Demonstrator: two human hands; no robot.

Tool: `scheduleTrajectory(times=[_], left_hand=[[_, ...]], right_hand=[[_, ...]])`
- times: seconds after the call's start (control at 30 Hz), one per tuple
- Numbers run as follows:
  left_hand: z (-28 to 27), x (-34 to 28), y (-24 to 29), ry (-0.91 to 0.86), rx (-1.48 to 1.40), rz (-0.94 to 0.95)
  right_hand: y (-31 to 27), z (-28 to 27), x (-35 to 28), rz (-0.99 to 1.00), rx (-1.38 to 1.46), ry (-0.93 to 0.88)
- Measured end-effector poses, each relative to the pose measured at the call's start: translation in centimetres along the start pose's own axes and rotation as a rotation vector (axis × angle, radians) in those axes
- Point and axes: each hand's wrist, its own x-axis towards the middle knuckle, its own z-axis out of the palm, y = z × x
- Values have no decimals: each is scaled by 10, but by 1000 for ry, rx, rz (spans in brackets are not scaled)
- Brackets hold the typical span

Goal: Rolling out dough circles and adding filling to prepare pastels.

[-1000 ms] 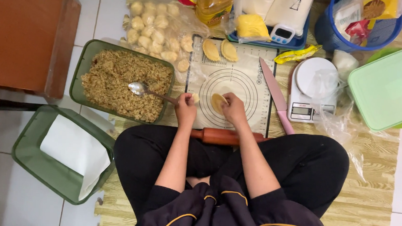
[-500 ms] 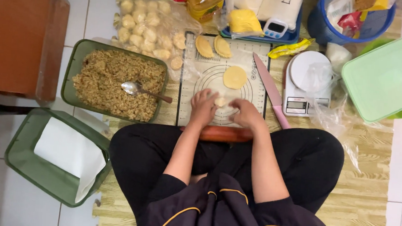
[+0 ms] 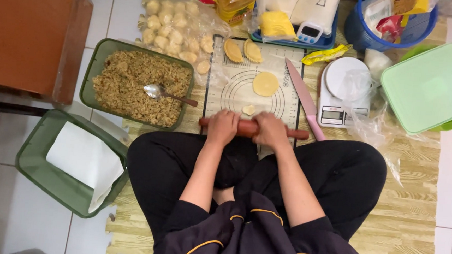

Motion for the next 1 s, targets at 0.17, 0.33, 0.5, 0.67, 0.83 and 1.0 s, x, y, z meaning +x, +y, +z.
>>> scheduleTrajectory(times=[0.17,0.33,0.5,0.67,0.83,1.0], left_hand=[[9,30,0,163,54,97],[21,67,0,288,71,6],[10,114,13,427,131,-117],[6,153,16,227,149,-220],[12,155,15,168,156,-269],[19,117,12,210,148,-301]], right_hand=[[-11,-7,0,49,-39,173],[-9,4,43,227,-142,117],[-11,-16,84,404,-133,254],[1,-23,116,417,-104,337],[4,-22,119,467,-79,311],[-5,1,93,479,-136,248]])
